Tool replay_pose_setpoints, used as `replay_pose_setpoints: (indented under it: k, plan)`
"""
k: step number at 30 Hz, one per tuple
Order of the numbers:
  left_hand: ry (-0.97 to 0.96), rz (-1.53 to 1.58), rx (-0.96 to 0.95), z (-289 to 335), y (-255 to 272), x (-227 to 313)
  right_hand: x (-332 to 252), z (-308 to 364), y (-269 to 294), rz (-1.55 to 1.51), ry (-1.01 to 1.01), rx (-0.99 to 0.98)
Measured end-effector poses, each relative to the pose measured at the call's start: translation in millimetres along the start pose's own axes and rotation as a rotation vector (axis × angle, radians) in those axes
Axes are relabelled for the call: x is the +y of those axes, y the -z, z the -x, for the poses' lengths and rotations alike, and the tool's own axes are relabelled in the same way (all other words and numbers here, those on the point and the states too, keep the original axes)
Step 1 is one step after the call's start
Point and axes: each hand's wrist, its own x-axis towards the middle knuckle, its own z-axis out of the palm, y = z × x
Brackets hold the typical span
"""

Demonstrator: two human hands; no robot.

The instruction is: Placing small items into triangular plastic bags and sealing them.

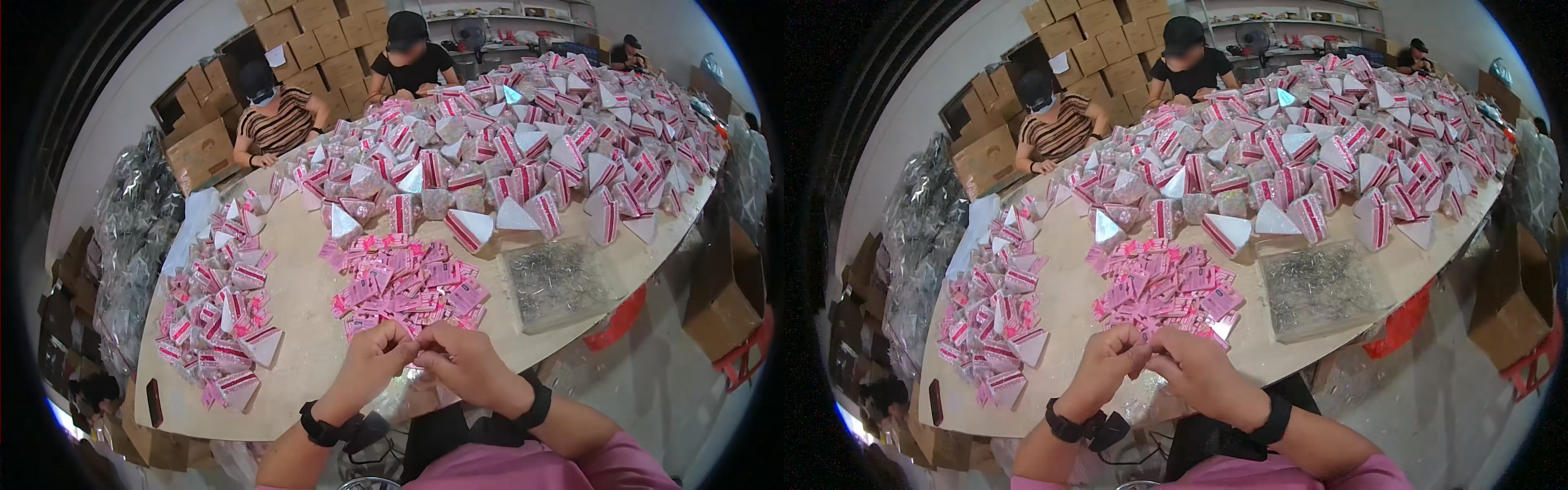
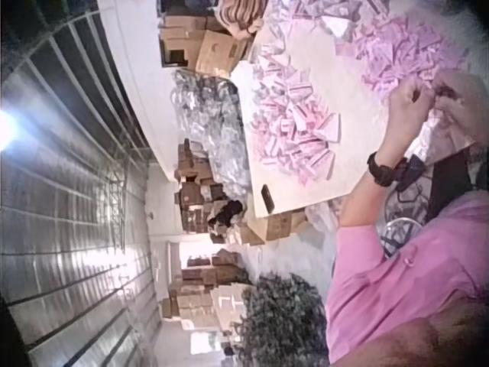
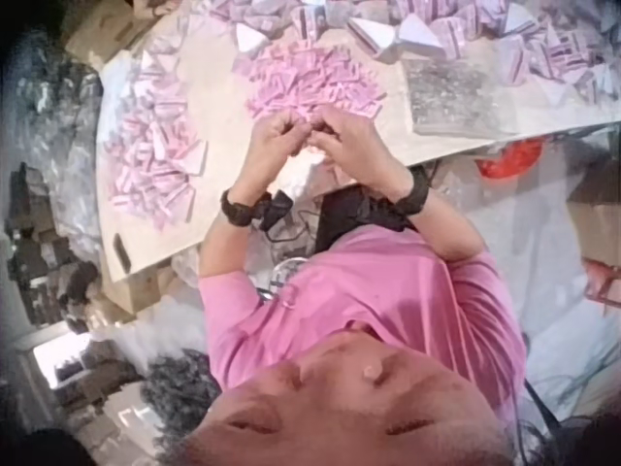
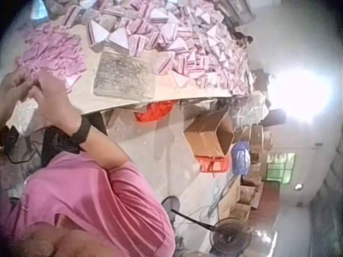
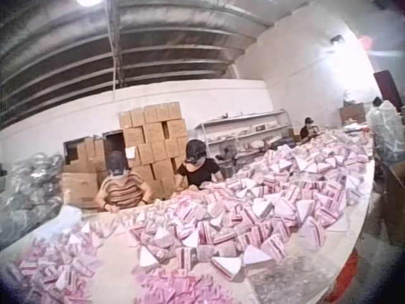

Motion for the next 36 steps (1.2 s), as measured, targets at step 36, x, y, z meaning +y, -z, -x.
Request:
replay_pose_setpoints:
  k: [36]
  plan:
    - [-0.733, -1.375, 0.140, -234.5, -56.6, -46.9, 95.4, 50.9, 55.8, -1.154, -0.598, -0.102]
